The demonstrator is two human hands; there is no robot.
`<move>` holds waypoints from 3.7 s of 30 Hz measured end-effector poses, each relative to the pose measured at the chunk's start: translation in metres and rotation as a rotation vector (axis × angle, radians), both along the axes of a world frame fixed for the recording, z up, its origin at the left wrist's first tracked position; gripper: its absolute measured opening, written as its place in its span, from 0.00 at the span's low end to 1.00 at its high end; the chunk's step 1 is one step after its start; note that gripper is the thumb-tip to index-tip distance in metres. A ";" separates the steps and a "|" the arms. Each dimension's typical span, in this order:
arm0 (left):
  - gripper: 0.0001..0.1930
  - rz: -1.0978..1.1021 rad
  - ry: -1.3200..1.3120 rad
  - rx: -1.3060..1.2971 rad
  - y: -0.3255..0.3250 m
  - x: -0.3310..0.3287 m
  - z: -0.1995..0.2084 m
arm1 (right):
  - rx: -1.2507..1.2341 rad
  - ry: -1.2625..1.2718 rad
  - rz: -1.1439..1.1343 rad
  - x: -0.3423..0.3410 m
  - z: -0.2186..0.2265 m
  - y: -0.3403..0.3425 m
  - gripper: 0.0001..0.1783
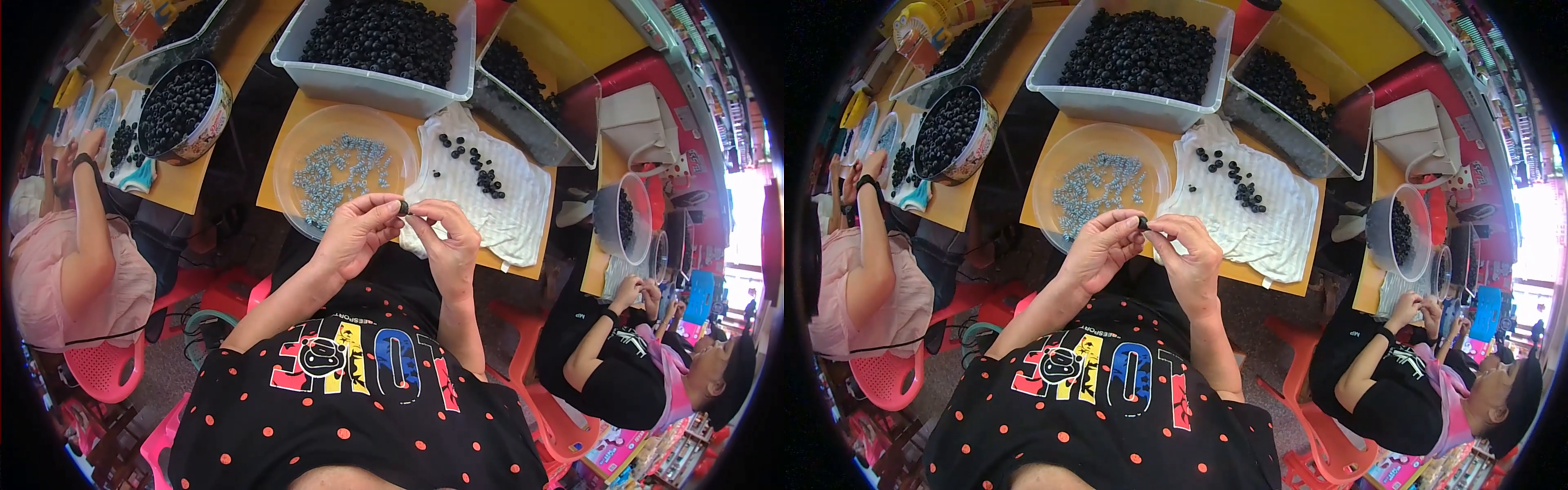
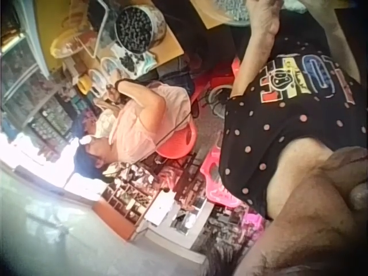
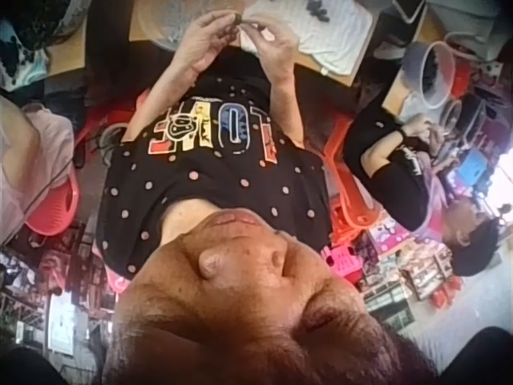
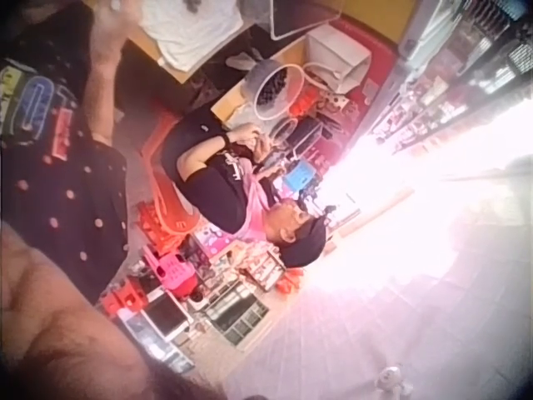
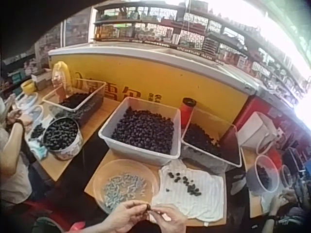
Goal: The person assembles small components by picking black caps and small inserts from containers and fitting the inserts into the caps by hand.
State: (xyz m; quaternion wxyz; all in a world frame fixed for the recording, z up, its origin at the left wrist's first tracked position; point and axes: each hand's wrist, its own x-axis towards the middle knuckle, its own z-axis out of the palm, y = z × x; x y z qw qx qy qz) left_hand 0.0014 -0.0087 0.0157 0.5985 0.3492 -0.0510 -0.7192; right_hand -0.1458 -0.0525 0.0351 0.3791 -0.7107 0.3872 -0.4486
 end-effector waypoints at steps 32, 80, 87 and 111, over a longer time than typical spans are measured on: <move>0.14 -0.147 -0.015 -0.023 0.000 0.011 -0.019 | 0.390 -0.096 0.098 -0.008 -0.025 0.002 0.16; 0.07 0.063 -1.013 -0.306 -0.018 0.028 0.006 | -0.350 0.553 -0.241 -0.055 -0.084 -0.112 0.09; 0.06 -0.179 -0.937 -0.215 0.001 0.025 -0.009 | -0.424 0.747 -0.188 -0.043 -0.083 -0.132 0.10; 0.07 -0.107 -0.404 -0.197 0.033 0.021 -0.012 | 0.284 0.192 -0.154 -0.019 -0.032 -0.031 0.07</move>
